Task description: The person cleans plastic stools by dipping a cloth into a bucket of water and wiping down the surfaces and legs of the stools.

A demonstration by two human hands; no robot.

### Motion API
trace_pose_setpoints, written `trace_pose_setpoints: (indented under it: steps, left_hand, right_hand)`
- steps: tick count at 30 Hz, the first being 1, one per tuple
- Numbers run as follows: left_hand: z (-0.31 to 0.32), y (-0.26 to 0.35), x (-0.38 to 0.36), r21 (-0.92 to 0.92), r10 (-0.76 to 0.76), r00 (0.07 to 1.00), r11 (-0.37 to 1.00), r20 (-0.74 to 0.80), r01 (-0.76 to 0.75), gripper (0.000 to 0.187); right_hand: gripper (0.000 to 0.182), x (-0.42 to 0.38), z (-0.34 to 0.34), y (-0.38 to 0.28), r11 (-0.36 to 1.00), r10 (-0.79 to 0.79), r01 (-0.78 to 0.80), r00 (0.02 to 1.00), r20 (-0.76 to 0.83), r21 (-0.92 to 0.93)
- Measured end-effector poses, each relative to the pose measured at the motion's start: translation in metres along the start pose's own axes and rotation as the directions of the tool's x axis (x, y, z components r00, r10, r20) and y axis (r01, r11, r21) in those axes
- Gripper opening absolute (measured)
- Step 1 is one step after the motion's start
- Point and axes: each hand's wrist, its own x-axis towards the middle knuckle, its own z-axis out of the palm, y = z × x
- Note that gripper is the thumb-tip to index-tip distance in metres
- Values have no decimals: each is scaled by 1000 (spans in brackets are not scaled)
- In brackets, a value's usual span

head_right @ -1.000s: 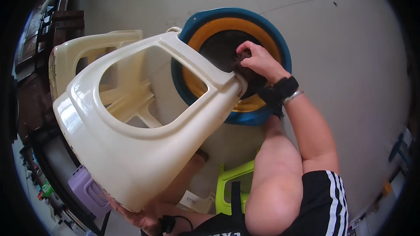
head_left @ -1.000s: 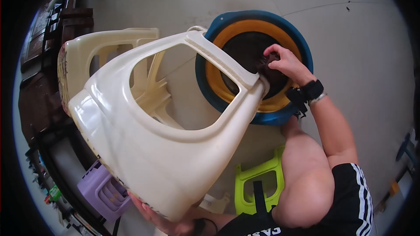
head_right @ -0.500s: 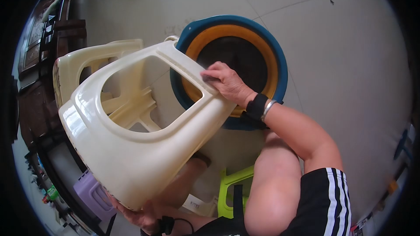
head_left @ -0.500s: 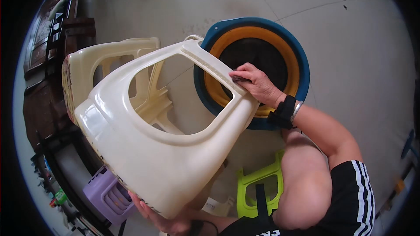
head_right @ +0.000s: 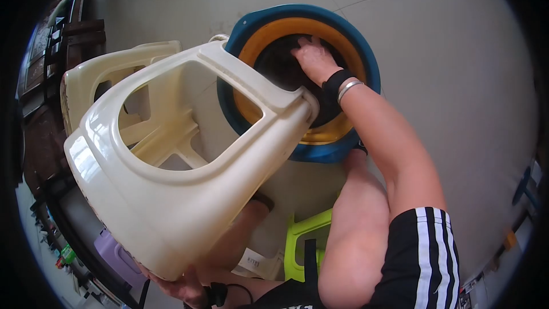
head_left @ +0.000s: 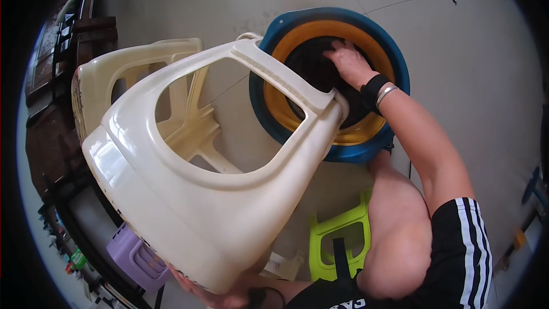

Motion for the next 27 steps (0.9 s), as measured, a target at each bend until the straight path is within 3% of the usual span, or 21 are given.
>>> trace_pose_setpoints:
  steps: [2,4,5,8,10,12,13,14,15,18,21,22,24,27]
  left_hand:
    - [2,-2,2,-45,-22,1000,999,-12,21,87]
    - [-1,-2,5,51,26,1000,998,16,-27,86]
    - [-1,-3,6,99,46,998,994,33,-49,86]
    - [4,-18,-7,179,-18,999,984,-43,25,86]
    - [2,-14,-5,161,43,999,986,-19,-39,87]
    - [-1,-11,-3,138,98,995,986,-13,-95,87]
    - [-3,-9,-1,139,120,993,983,-7,-118,88]
    - [-4,-8,1,143,141,990,980,3,-140,88]
    - [-1,-8,4,130,152,988,980,-3,-151,88]
    - [-1,-4,7,97,165,986,982,-11,-163,88]
    - [1,-1,8,90,136,990,987,-29,-133,87]
    - [1,-2,7,102,130,991,987,-29,-126,86]
    - [1,-2,8,120,146,989,983,-28,-142,86]
    - [0,-5,9,117,170,985,979,-23,-166,87]
  right_hand:
    - [42,-19,6,-8,945,-74,126,981,178,-302]
    - [54,-26,21,-6,941,7,120,928,371,-317]
    - [40,-25,25,-5,945,-21,118,952,304,-304]
    - [25,-9,31,9,975,85,11,905,416,-222]
    - [19,-20,30,15,968,3,17,997,79,-250]
    - [20,-29,2,-2,985,172,-169,979,-105,33]
    - [19,-31,-13,-8,901,260,-229,965,-36,368]
    - [19,-32,-29,-14,702,317,-280,946,65,655]
    - [19,-30,-45,-20,414,336,-312,925,175,855]
    - [20,-42,-81,-56,164,180,-149,976,118,975]
    - [22,-22,-85,-86,477,2,150,985,-172,866]
    - [22,-14,-83,-96,506,-43,184,981,-189,843]
    - [24,9,-81,-112,557,-134,255,967,-218,790]
    - [25,46,-61,-134,421,-204,310,948,-244,852]
